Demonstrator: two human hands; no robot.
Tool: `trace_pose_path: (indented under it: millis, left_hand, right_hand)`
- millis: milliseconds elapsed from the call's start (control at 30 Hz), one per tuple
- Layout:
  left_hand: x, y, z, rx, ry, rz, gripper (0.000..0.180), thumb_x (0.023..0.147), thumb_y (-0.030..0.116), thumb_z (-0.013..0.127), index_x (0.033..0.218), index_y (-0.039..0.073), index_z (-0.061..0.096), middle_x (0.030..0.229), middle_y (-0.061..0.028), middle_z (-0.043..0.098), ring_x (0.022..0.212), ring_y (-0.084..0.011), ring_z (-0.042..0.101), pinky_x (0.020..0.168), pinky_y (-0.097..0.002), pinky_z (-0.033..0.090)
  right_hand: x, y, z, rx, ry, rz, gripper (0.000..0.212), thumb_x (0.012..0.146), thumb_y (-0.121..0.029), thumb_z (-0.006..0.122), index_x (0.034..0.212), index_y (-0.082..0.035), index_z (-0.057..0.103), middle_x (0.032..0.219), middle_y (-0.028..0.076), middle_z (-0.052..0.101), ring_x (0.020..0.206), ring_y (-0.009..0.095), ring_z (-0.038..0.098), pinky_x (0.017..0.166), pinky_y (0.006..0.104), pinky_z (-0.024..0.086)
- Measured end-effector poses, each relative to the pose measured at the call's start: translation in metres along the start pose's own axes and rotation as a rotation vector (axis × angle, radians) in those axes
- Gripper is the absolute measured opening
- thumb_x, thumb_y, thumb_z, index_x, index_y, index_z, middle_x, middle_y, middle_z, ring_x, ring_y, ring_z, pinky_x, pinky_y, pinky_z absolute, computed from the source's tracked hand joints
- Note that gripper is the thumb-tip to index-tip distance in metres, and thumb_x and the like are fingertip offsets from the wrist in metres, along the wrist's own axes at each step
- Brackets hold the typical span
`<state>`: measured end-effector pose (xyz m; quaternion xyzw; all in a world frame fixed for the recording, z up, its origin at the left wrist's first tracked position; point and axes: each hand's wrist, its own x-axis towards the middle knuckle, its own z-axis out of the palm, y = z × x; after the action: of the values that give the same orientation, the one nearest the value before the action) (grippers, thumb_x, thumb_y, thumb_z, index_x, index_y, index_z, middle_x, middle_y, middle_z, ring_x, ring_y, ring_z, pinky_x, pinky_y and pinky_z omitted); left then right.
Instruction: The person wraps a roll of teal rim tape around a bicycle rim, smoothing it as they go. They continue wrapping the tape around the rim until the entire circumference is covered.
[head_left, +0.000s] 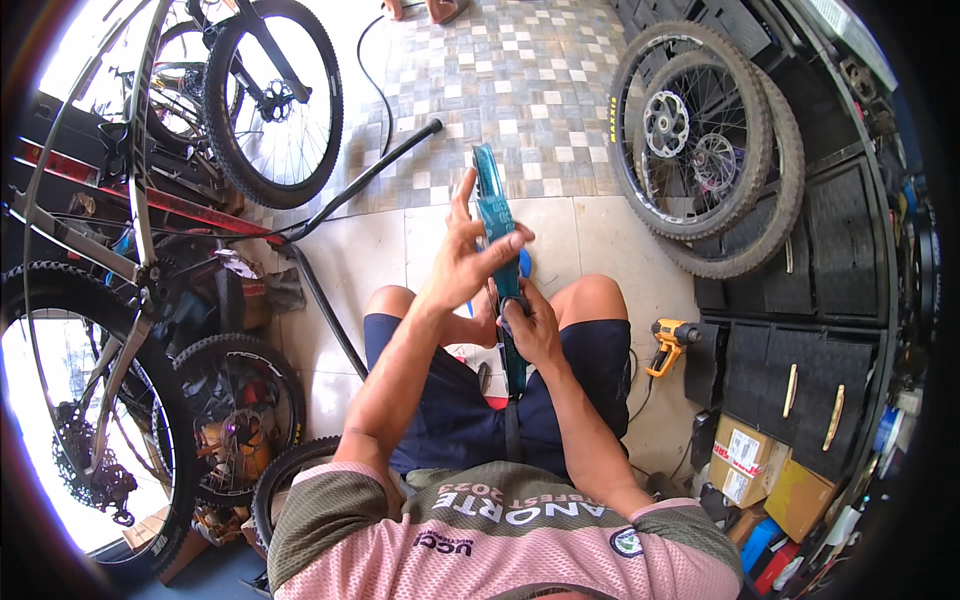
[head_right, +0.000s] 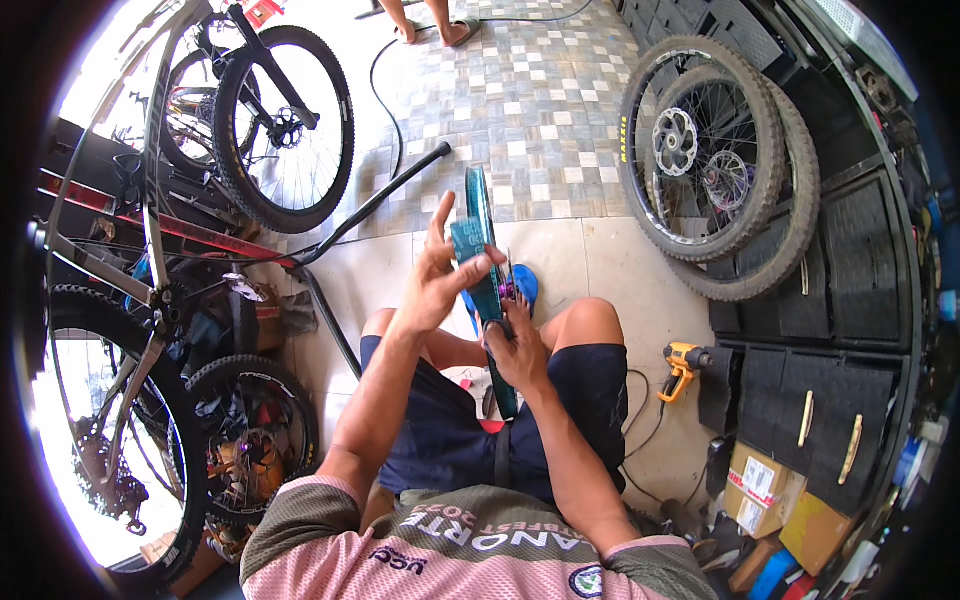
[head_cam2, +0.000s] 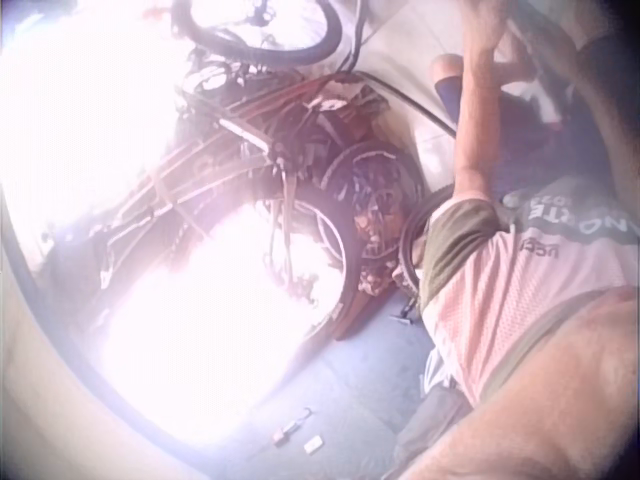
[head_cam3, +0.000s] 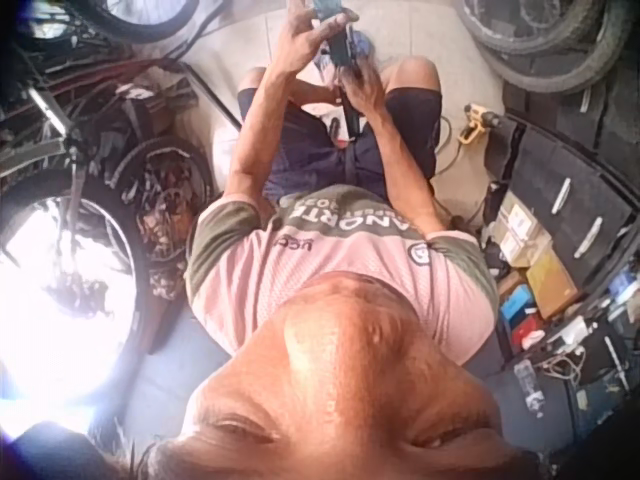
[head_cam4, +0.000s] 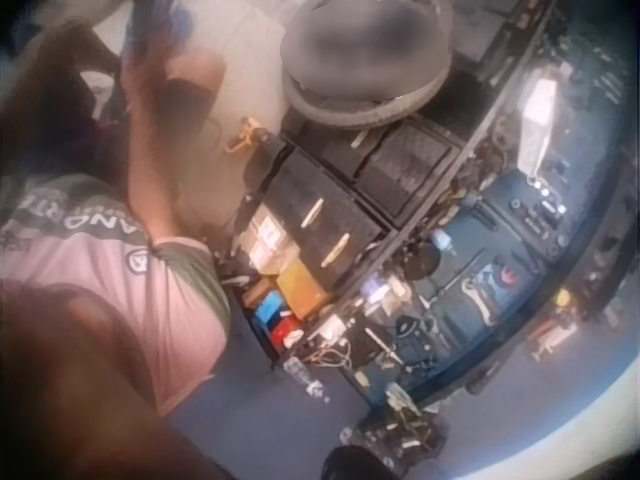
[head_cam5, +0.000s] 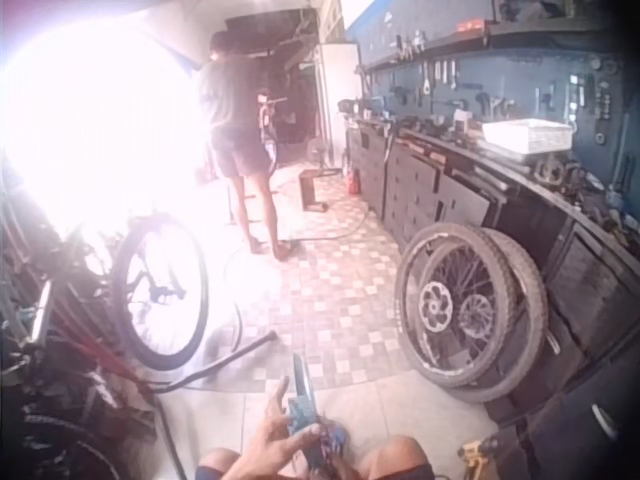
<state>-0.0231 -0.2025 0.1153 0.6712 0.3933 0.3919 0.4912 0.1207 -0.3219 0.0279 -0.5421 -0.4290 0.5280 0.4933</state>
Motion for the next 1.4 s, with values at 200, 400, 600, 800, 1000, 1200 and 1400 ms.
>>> trace_pose_path:
  millis: [200,400,600,800,1000,1200,1400]
  left_hand:
    - [0.096,0.007,-0.019,-0.252,0.038,-0.228,0.037,0.101,0.037,0.072,0.117,0.005,0.082,0.145,-0.023,0.065,0.16,-0.0313,0.027,0.126,-0.0424,0.027]
    - [0.195,0.019,-0.046,-0.528,0.012,-0.311,0.035,0.111,0.023,0.059,0.128,-0.005,0.072,0.124,-0.014,0.076,0.099,-0.0155,0.073,0.087,-0.0311,0.062]
    - [0.237,-0.023,-0.053,-0.121,-0.013,0.002,0.038,0.105,0.041,0.069,0.119,0.008,0.082,0.149,-0.0252,0.059,0.145,-0.0322,0.047,0.112,-0.0491,0.05]
    - [0.249,-0.077,-0.05,0.394,0.131,0.079,0.033,0.095,0.051,0.078,0.121,0.031,0.084,0.178,-0.0221,0.005,0.163,-0.0441,0.014,0.123,-0.0577,0.039]
    - [0.25,-0.117,-0.059,0.51,0.204,0.015,0.034,0.093,0.054,0.08,0.121,0.035,0.084,0.177,-0.024,0.011,0.161,-0.0478,0.013,0.122,-0.0673,0.034]
    - [0.249,-0.137,-0.058,0.485,0.216,0.021,0.035,0.092,0.055,0.081,0.121,0.037,0.083,0.177,-0.0216,0.013,0.158,-0.0491,0.014,0.122,-0.0678,0.032]
    - [0.246,-0.157,-0.059,0.503,0.216,-0.004,0.034,0.092,0.054,0.081,0.12,0.036,0.084,0.177,-0.0216,0.011,0.158,-0.0497,0.012,0.121,-0.0686,0.032]
  right_hand:
    - [-0.005,-0.003,-0.003,0.015,-0.028,0.028,0.035,0.106,-0.023,0.058,0.134,-0.004,0.061,0.091,0.001,0.064,0.076,0.009,0.065,0.07,0.0266,0.055]
    - [-0.003,-0.003,-0.002,0.033,-0.021,0.084,0.037,0.106,-0.028,0.06,0.135,-0.004,0.061,0.092,0.001,0.064,0.076,0.009,0.064,0.069,0.0273,0.056]
    - [-0.001,0.002,-0.003,0.067,-0.008,0.073,0.036,0.106,-0.027,0.059,0.134,-0.004,0.06,0.087,0.001,0.064,0.076,0.009,0.063,0.07,0.0276,0.054]
    - [-0.007,0.001,-0.005,-0.005,-0.006,0.098,0.035,0.105,-0.02,0.058,0.136,-0.003,0.058,0.087,0.002,0.063,0.076,0.009,0.062,0.07,0.0283,0.054]
    - [-0.004,0.012,-0.006,-0.058,-0.009,0.085,0.033,0.105,-0.017,0.056,0.134,-0.003,0.059,0.087,0.002,0.064,0.074,0.01,0.063,0.069,0.0291,0.054]
    - [-0.001,0.011,-0.004,-0.08,-0.003,0.096,0.029,0.105,-0.019,0.058,0.129,-0.004,0.059,0.082,0.002,0.064,0.072,0.01,0.063,0.068,0.0299,0.055]
    - [0.003,0.003,0.002,-0.106,0.039,0.02,0.033,0.104,-0.03,0.06,0.123,-0.004,0.062,0.07,0.005,0.058,0.06,0.016,0.06,0.059,0.0342,0.049]
